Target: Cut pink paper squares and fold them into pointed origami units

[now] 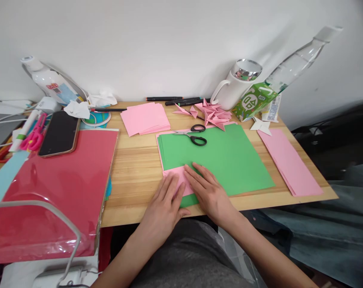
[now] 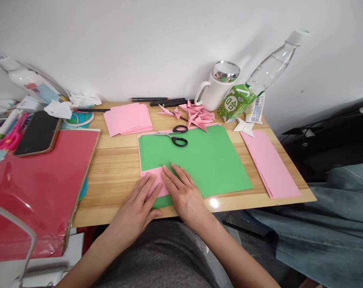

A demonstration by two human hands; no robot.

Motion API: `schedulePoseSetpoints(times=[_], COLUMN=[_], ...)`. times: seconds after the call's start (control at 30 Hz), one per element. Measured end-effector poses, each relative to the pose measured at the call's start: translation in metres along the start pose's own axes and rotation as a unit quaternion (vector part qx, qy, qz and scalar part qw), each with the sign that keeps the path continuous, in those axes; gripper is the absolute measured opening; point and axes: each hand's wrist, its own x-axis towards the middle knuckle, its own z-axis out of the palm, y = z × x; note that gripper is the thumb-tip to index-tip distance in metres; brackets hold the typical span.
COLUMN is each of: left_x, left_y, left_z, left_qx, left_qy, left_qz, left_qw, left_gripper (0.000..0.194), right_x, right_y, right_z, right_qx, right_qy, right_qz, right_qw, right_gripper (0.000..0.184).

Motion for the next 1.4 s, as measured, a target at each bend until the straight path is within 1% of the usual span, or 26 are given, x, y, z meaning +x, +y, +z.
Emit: schedulePoseSetpoints(times=[0.13,0.3,0.47,0.63,0.83,0.93,1.0,1.03,1.1,1.17,1.2,1.27,1.33,1.4], left_x=[0.002,0.005,0.006,0.006,0.006,0.005,0.004,0.004,0.003,0.002,0.002,0.002,0.002,0.002], left_y=[0.001,0.003,0.003,0.003,0.004,0.005,0.005,0.005,0.006,0.006,0.006,0.006,0.006,0.006], left_z=[-0.001,-0.001,-0.001,0.000,0.001,0.001,0.001,0.002,0.003,0.003,0.004,0.004,0.005,0.005], left_qx=[0.010,0.053,0.059,0.071,0.069,0.078,0.081,0.082,0.084,0.084,0.084,0.084,0.088,0.092], left_qy=[-0.004,-0.006,0.001,-0.005,-0.006,-0.007,-0.007,-0.005,-0.001,0.001,0.002,0.005,0.007,0.010], left_qz=[0.001,0.011,0.019,0.016,0.011,0.010,0.008,0.008,0.005,0.003,0.003,0.005,0.006,0.008], left_qw=[1.000,0.999,0.998,0.997,0.998,0.997,0.997,0.997,0.996,0.996,0.996,0.996,0.996,0.996], left_gripper=[0.060,0.060,0.060,0.059,0.057,0.056,0.055,0.055,0.056,0.057,0.058,0.058,0.057,0.057], right_x=[-0.001,-0.003,-0.004,-0.004,-0.003,0.003,0.012,0.019,0.035,0.053,0.062,0.075,0.084,0.089], right_y=[0.002,0.004,0.001,-0.001,-0.009,-0.010,-0.006,-0.003,0.004,0.010,0.012,0.014,0.015,0.017], right_z=[0.000,-0.002,0.000,0.003,0.002,0.000,-0.004,-0.006,-0.012,-0.019,-0.023,-0.030,-0.035,-0.038], right_qx=[0.006,0.027,0.017,-0.009,-0.008,0.026,0.069,0.089,0.125,0.161,0.174,0.155,0.140,0.161], right_qy=[0.004,0.017,0.015,0.015,0.027,0.052,0.077,0.084,0.059,-0.024,-0.072,-0.142,-0.172,-0.187], right_qz=[-0.007,-0.050,-0.028,-0.023,-0.003,0.013,0.055,0.096,0.170,0.205,0.215,0.221,0.219,0.215], right_qw=[1.000,0.998,0.999,1.000,1.000,0.998,0.993,0.988,0.976,0.965,0.958,0.952,0.950,0.945], right_gripper=[0.057,0.055,0.054,0.055,0.056,0.047,0.037,0.033,0.030,0.024,0.024,0.014,0.010,0.010])
